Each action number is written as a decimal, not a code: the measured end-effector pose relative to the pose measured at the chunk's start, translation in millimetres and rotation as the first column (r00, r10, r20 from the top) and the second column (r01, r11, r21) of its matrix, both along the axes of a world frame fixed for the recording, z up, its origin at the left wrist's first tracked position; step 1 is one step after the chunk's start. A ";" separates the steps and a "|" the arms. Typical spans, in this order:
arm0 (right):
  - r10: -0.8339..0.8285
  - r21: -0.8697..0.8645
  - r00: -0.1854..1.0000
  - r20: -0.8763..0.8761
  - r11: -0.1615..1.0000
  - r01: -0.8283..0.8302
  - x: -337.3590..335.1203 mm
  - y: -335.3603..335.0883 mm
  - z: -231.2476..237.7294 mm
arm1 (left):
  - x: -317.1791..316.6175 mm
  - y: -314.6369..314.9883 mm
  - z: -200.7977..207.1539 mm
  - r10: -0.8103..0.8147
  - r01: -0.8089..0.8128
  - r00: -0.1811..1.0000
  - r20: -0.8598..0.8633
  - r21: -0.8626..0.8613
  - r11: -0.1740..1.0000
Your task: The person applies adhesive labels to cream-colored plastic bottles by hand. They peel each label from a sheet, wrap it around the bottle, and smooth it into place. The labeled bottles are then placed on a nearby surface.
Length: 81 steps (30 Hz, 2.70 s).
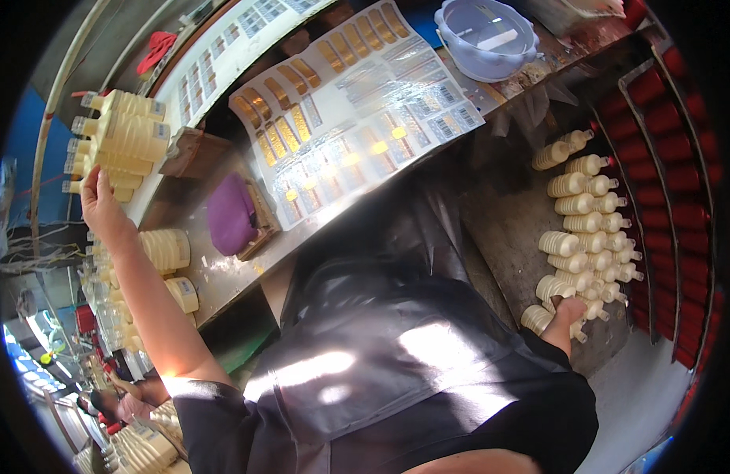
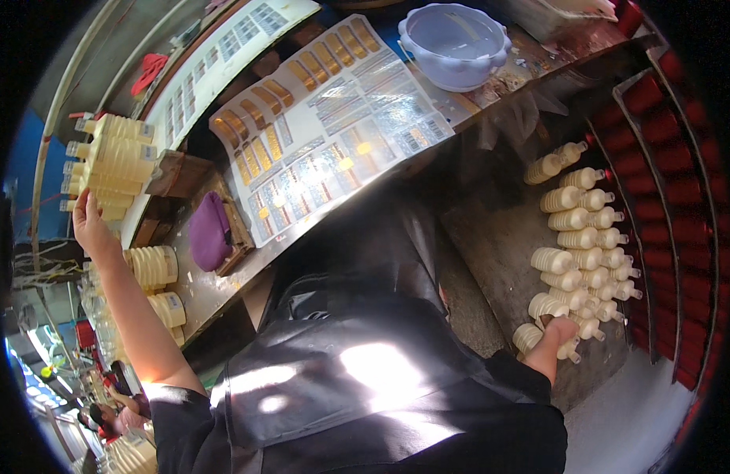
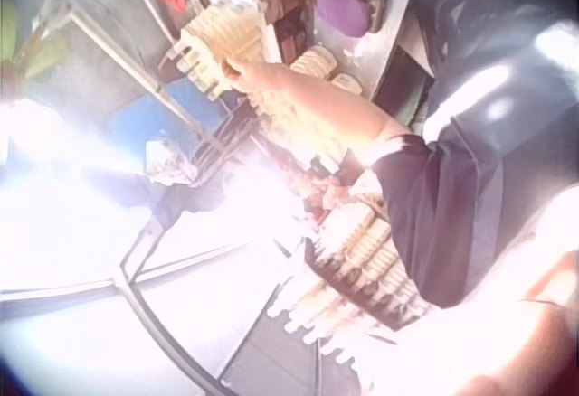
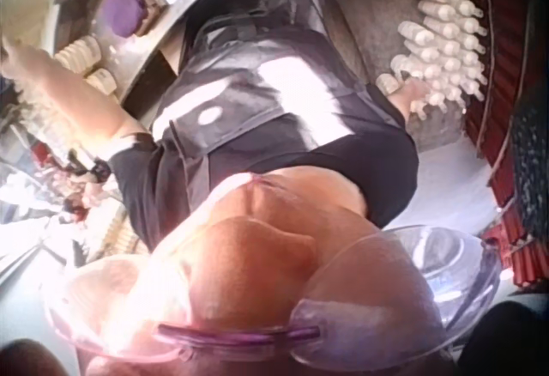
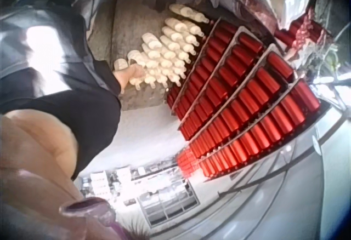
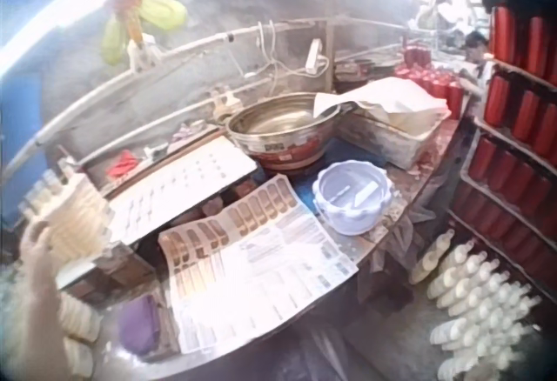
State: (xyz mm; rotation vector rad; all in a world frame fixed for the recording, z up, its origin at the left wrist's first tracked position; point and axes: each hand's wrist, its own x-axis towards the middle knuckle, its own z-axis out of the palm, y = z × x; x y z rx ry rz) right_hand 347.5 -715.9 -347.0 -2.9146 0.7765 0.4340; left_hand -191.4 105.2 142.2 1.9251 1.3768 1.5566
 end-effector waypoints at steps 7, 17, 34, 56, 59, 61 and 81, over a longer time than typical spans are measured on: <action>-0.242 0.643 0.970 -0.027 0.739 0.202 -7.0 40.0 8.3 | -1.9 -18.9 0.7 0.031 -0.030 0.999 0.023 -0.015 0.999; 0.390 0.089 0.911 0.136 0.911 -0.403 -38.4 133.2 77.9 | 60.1 -39.7 -31.5 -0.238 0.269 0.945 0.226 -0.120 0.955; 0.619 0.417 -0.222 0.753 -0.711 -0.565 -195.3 556.0 564.7 | 115.0 -157.3 -76.0 -0.905 0.892 0.426 -0.002 -0.165 0.420; 0.892 0.922 0.244 0.379 -0.342 -0.182 -347.5 712.5 347.8 | 5.9 -61.0 -130.8 -0.234 0.545 0.799 0.555 -0.503 0.670; 0.896 0.918 0.207 0.392 -0.365 -0.158 -343.0 713.6 345.2 | 6.7 -62.8 -128.8 -0.217 0.521 0.812 0.543 -0.504 0.689; 0.926 0.929 0.120 0.358 -0.341 -0.144 -328.6 717.3 348.0 | 7.9 -65.4 -128.9 -0.219 0.536 0.795 0.566 -0.486 0.690; 0.601 -0.027 -0.490 0.632 -0.614 -0.789 -238.1 563.9 323.9 | 9.0 -107.2 -130.9 -0.135 0.322 0.908 0.398 -0.452 0.832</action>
